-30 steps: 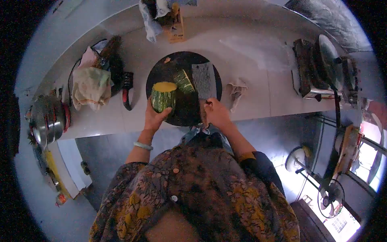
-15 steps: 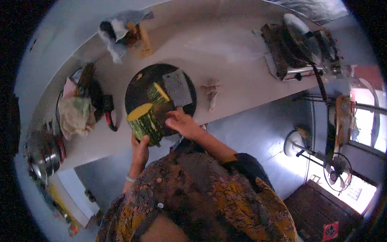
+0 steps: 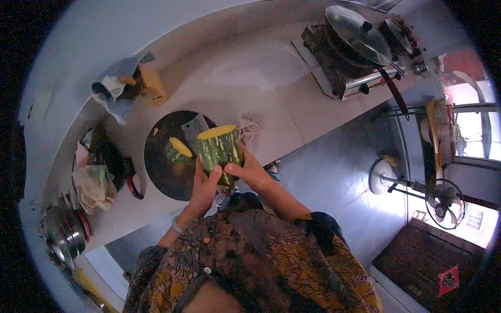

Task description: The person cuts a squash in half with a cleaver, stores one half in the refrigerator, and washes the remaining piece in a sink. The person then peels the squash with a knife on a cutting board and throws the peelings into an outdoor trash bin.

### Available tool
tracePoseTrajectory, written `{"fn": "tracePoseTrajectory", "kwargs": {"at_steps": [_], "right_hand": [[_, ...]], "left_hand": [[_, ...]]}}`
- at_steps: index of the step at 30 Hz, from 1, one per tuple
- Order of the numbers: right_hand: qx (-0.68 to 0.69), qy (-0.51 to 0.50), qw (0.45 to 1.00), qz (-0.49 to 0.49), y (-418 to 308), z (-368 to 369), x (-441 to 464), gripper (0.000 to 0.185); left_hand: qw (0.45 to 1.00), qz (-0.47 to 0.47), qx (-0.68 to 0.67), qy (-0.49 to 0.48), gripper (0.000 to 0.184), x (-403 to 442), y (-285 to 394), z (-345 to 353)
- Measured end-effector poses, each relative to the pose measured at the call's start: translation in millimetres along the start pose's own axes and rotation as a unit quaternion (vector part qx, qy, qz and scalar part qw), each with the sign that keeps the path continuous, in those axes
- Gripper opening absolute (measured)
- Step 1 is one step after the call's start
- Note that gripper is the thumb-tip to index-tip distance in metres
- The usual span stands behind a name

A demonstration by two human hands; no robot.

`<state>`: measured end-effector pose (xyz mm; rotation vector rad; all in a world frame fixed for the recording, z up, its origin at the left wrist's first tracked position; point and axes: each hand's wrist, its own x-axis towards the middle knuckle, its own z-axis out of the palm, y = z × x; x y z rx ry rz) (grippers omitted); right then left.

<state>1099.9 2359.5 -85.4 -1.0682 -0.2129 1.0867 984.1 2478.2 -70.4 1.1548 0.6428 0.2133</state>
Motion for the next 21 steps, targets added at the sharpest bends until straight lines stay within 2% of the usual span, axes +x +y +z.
{"fn": "tracePoseTrajectory", "kwargs": {"at_steps": [2,3,4,6,8,9,11,13,14,17,19,20,21], "right_hand": [[0.031,0.026,0.999,0.026,-5.4,-32.0,-0.6,0.096],[0.053,0.038,0.998,0.003,-9.0,-45.9,0.7,0.086],[0.079,0.039,0.996,0.004,-15.6,-62.6,1.8,0.085],[0.132,0.036,0.991,0.014,-32.3,-104.3,2.5,0.082],[0.096,0.041,0.994,0.018,-56.0,-148.0,7.4,0.081],[0.078,0.053,0.995,0.019,-67.8,-168.7,6.8,0.082],[0.057,0.072,0.996,0.022,-86.8,-202.7,1.1,0.085],[0.043,0.075,0.996,0.019,-108.4,-230.0,-3.9,0.089],[0.036,0.078,0.996,0.028,-118.7,-241.2,-8.8,0.092],[0.017,0.086,0.995,0.038,-141.3,-277.0,-18.5,0.098],[0.009,0.102,0.994,0.038,-141.2,-301.0,-24.2,0.100],[0.009,0.101,0.994,0.039,-145.6,-306.6,-25.1,0.100],[0.007,0.100,0.994,0.039,-151.3,-311.4,-26.0,0.100]], "left_hand": [[0.999,-0.008,0.018,-0.035,0.064,18.2,-2.8,22.7],[0.998,-0.005,0.030,-0.052,0.062,28.1,-3.8,35.7],[0.997,-0.003,0.042,-0.068,0.061,39.2,-4.2,47.7],[0.975,-0.036,0.196,-0.096,0.052,69.2,9.5,70.0],[0.960,-0.043,0.263,-0.085,0.048,119.9,-11.3,77.4],[0.964,-0.035,0.256,-0.069,0.047,155.4,-62.8,67.5],[0.979,-0.119,0.161,0.023,0.049,191.0,-65.7,92.7],[0.964,-0.190,0.094,0.158,0.051,227.1,-52.3,139.7],[0.953,-0.177,0.121,0.213,0.052,252.6,-79.3,148.5],[0.907,-0.059,0.270,0.317,0.048,324.3,-152.3,151.9],[0.904,0.009,0.307,0.298,0.044,341.0,-172.6,149.2],[0.924,0.027,0.281,0.259,0.042,342.0,-173.0,136.4],[0.937,0.009,0.260,0.234,0.039,339.4,-160.9,132.8]]}}
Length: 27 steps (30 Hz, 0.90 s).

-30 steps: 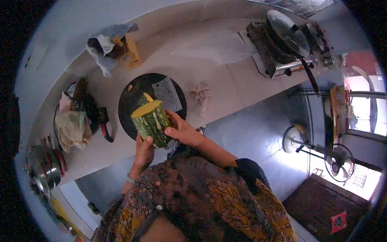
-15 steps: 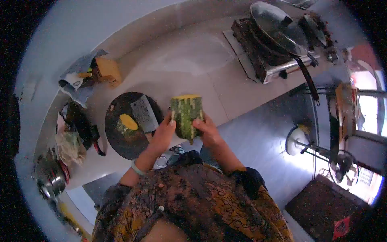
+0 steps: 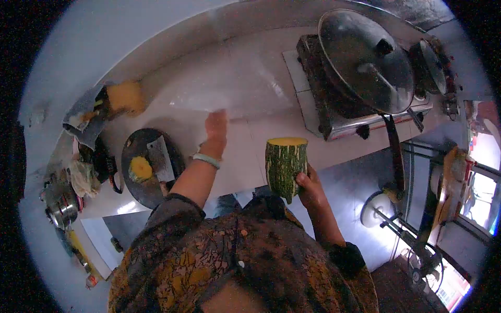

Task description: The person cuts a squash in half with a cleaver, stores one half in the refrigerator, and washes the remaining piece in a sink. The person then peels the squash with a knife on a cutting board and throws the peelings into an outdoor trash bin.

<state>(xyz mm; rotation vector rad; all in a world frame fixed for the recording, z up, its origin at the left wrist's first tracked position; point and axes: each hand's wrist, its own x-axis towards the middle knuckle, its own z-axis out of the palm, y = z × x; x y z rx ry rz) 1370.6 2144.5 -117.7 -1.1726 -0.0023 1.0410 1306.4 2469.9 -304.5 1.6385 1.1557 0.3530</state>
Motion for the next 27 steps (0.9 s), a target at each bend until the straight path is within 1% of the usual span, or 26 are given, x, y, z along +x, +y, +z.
{"fn": "tracePoseTrajectory", "kwargs": {"at_steps": [1,2,3,4,5,6,7,8,10,11,12,14,16,18,21,24,25,27], "right_hand": [[-0.002,-0.001,1.000,-0.001,-5.2,-4.7,0.5,0.099],[0.023,-0.006,1.000,0.006,-9.5,-9.4,0.7,0.098],[0.048,-0.011,0.999,0.013,-12.9,-13.9,1.7,0.097],[0.074,-0.017,0.997,0.020,-14.9,-17.0,2.8,0.096],[0.080,-0.028,0.996,0.014,-15.7,-18.5,4.0,0.095],[0.085,-0.039,0.996,0.011,-17.2,-19.8,5.9,0.094],[0.089,-0.051,0.995,0.008,-18.2,-21.6,9.7,0.093],[0.097,-0.047,0.994,0.005,-16.8,-25.1,15.6,0.091],[0.116,-0.035,0.993,0.001,-6.6,-32.4,23.2,0.086],[0.112,-0.042,0.993,0.001,-2.2,-34.4,27.5,0.085],[0.107,-0.049,0.993,-0.002,1.3,-35.7,32.8,0.084],[0.101,-0.053,0.993,0.006,7.4,-36.8,33.8,0.083],[0.099,-0.047,0.994,0.021,9.5,-36.2,35.3,0.081],[0.110,-0.042,0.993,0.025,10.6,-24.9,33.9,0.080],[0.115,-0.045,0.991,0.047,21.0,-22.8,38.4,0.080],[0.089,-0.067,0.991,0.074,33.5,-22.4,46.6,0.080],[0.078,-0.079,0.991,0.081,37.9,-18.9,49.7,0.079],[0.056,-0.114,0.987,0.102,32.6,-1.7,53.3,0.075]], "left_hand": [[0.999,-0.017,-0.018,-0.030,0.037,0.9,8.7,-9.8],[0.996,-0.072,-0.019,-0.054,0.034,-9.9,44.7,-29.2],[0.989,-0.127,-0.019,-0.077,0.032,-13.8,64.4,-44.8],[0.980,-0.013,0.176,-0.087,0.033,-5.1,54.4,-56.4],[0.922,0.098,0.363,-0.096,0.034,6.7,31.0,-70.6],[0.875,0.165,0.446,-0.088,0.036,17.8,7.6,-85.2],[0.818,0.230,0.523,-0.066,0.039,28.3,-14.6,-99.9],[0.817,0.262,0.514,-0.028,0.043,46.9,-34.8,-111.9],[0.871,0.247,0.421,0.052,0.054,32.8,-27.4,-119.0],[0.916,0.200,0.334,0.099,0.061,8.7,23.1,-114.4],[0.948,0.153,0.240,0.146,0.068,-12.9,65.3,-108.8],[0.936,0.228,0.225,0.145,0.081,-55.6,95.2,-102.7],[0.914,0.272,0.297,0.040,0.083,-112.4,118.5,-85.2],[0.894,0.257,0.366,-0.023,0.079,-143.7,121.9,-65.7],[0.866,0.288,0.408,-0.016,0.059,-129.8,82.6,-53.0],[0.919,0.201,0.336,-0.049,0.034,-105.1,67.5,-55.3],[0.928,0.226,0.295,-0.033,0.028,-103.6,65.3,-58.5],[0.936,0.280,0.212,-0.001,0.018,-103.7,91.5,-70.9]]}}
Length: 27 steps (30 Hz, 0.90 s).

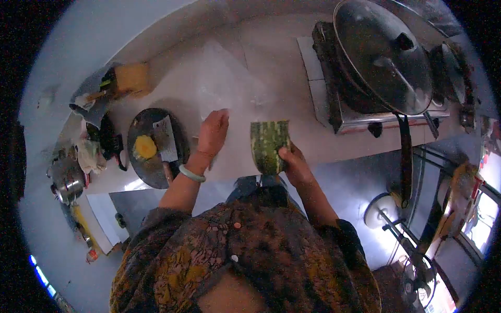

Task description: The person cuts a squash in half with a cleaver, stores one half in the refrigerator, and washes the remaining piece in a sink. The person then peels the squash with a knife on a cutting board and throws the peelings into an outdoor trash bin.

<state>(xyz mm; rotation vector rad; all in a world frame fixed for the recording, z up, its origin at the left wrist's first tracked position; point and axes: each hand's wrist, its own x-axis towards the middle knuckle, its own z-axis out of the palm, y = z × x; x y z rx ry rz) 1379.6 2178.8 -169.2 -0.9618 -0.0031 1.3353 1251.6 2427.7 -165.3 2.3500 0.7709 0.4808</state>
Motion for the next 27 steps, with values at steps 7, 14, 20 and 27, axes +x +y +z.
{"fn": "tracePoseTrajectory", "kwargs": {"at_steps": [7,14,20,27], "right_hand": [[-0.044,-0.021,0.999,0.023,19.0,38.3,44.9,0.069],[0.114,0.020,0.993,0.030,19.3,67.9,70.5,0.052],[-0.083,0.093,0.991,-0.058,45.9,85.9,86.0,0.039],[0.100,0.043,0.986,-0.124,114.2,40.3,107.4,0.043]], "left_hand": [[0.997,0.054,-0.010,-0.056,0.022,14.8,26.4,-42.7],[0.981,0.126,0.091,-0.118,0.032,4.5,49.3,-63.3],[0.961,0.212,0.086,-0.155,0.046,-4.9,58.3,-38.6],[0.958,0.157,-0.036,-0.237,0.056,-28.3,93.2,-63.1]]}}
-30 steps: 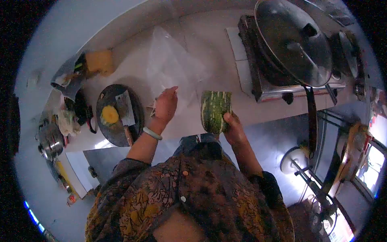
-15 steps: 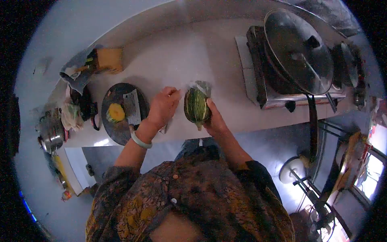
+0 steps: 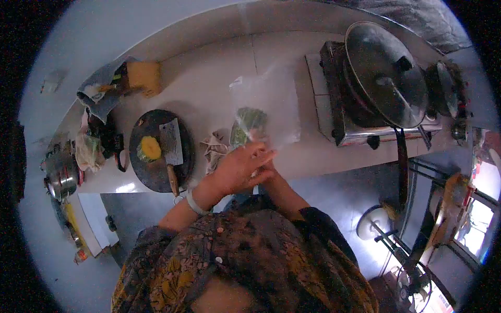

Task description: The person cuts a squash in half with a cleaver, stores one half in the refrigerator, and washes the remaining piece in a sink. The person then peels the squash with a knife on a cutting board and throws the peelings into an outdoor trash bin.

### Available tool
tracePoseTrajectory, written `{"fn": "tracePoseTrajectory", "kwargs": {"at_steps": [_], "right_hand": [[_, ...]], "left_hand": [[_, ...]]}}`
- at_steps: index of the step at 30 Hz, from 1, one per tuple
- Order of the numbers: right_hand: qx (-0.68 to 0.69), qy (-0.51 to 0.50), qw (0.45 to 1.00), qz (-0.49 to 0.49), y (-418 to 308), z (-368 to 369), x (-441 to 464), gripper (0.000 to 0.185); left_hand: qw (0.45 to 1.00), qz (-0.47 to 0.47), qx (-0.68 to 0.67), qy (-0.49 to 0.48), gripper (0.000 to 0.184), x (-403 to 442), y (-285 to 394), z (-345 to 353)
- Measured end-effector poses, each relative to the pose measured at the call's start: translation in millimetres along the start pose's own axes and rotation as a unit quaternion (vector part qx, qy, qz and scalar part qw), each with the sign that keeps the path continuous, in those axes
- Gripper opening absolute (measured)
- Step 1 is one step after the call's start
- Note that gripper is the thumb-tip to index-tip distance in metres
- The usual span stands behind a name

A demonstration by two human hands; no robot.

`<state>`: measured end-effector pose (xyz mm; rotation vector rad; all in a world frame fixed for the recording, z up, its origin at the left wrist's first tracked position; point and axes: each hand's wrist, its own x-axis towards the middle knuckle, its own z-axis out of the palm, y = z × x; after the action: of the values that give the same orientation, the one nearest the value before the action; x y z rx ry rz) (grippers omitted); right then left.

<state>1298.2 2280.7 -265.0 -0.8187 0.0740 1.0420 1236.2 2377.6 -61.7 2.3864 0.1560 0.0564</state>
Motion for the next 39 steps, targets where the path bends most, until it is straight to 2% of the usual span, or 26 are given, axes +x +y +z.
{"fn": "tracePoseTrajectory", "kwargs": {"at_steps": [1,2,4,5,7,10,12,13,14,15,16,17,19,20,22,25,28,31,34,36,38,39], "right_hand": [[0.028,0.014,0.999,0.008,-9.3,11.4,-0.4,0.042],[0.056,0.028,0.998,0.015,-20.1,25.1,-1.2,0.041],[0.015,0.039,0.998,0.042,-44.3,48.6,-3.1,0.043],[0.004,0.025,0.999,0.043,-51.6,58.0,-9.8,0.047],[-0.024,-0.008,0.999,0.043,-61.7,72.4,-16.0,0.056],[-0.027,-0.010,0.999,0.029,-46.3,56.3,-5.5,0.059],[-0.037,-0.103,0.993,0.045,-64.4,50.7,-7.0,0.041],[-0.098,-0.107,0.989,0.011,-62.7,44.8,1.2,0.040],[-0.158,-0.107,0.981,-0.024,-61.0,39.0,9.4,0.040],[-0.269,-0.061,0.956,-0.100,-38.7,19.3,29.7,0.047],[-0.287,-0.028,0.950,-0.120,-26.1,8.9,46.8,0.051],[-0.304,0.006,0.943,-0.138,-13.7,-1.2,63.7,0.055],[-0.193,0.047,0.978,-0.072,-12.1,1.8,75.5,0.053],[-0.152,0.070,0.985,-0.046,-15.7,9.6,74.9,0.052],[-0.161,0.102,0.981,-0.039,-44.1,57.3,57.7,0.056],[-0.247,0.105,0.959,-0.095,-47.4,74.2,58.2,0.069],[-0.327,0.140,0.927,-0.116,-31.6,65.8,74.3,0.072],[-0.365,0.100,0.909,-0.176,-46.0,87.3,75.2,0.072],[-0.455,0.158,0.860,-0.168,-41.9,89.9,80.8,0.069],[-0.459,0.114,0.863,-0.179,-37.8,81.4,87.3,0.070],[-0.449,0.084,0.868,-0.194,-38.4,73.2,89.8,0.069],[-0.436,0.075,0.874,-0.203,-38.6,69.6,87.2,0.068]], "left_hand": [[0.999,0.026,-0.033,0.007,0.058,-2.0,1.0,-2.8],[0.994,-0.026,-0.008,0.103,0.061,-4.5,-6.3,-4.6],[0.949,-0.132,0.038,0.283,0.066,-20.2,-30.5,1.6],[0.939,-0.179,-0.066,0.286,0.067,-25.8,-50.3,17.3],[0.880,-0.265,-0.269,0.287,0.069,-28.6,-89.1,48.7],[0.809,-0.273,-0.481,0.199,0.068,-19.3,-65.1,32.8],[0.836,-0.345,-0.389,0.174,0.063,-22.6,-52.2,21.5],[0.846,-0.377,-0.340,0.162,0.061,-24.5,-50.1,18.6],[0.876,-0.372,-0.286,0.111,0.056,-31.0,-57.9,23.7],[0.900,-0.365,-0.231,0.059,0.052,-41.0,-72.5,33.4],[0.918,-0.356,-0.172,0.007,0.048,-46.8,-81.2,37.4],[0.921,-0.343,-0.185,0.027,0.045,-47.3,-79.4,34.4],[0.922,-0.318,-0.212,0.065,0.038,-47.0,-72.4,28.9],[0.931,-0.307,-0.170,0.105,0.037,-48.2,-79.4,34.5],[0.936,-0.284,-0.085,0.189,0.037,-51.1,-101.8,51.0],[0.916,-0.351,-0.164,0.108,0.041,-53.8,-120.1,42.3],[0.916,-0.389,-0.102,0.008,0.057,-42.1,-93.7,14.1],[0.931,-0.352,-0.087,0.040,0.057,-51.4,-98.2,27.6],[0.964,-0.258,-0.020,0.054,0.058,-79.4,-141.0,74.9],[0.974,-0.214,-0.003,0.067,0.059,-86.0,-139.9,74.7],[0.946,-0.281,-0.143,0.078,0.063,-85.8,-137.3,71.3],[0.888,-0.357,-0.280,0.079,0.066,-83.5,-134.5,66.0]]}}
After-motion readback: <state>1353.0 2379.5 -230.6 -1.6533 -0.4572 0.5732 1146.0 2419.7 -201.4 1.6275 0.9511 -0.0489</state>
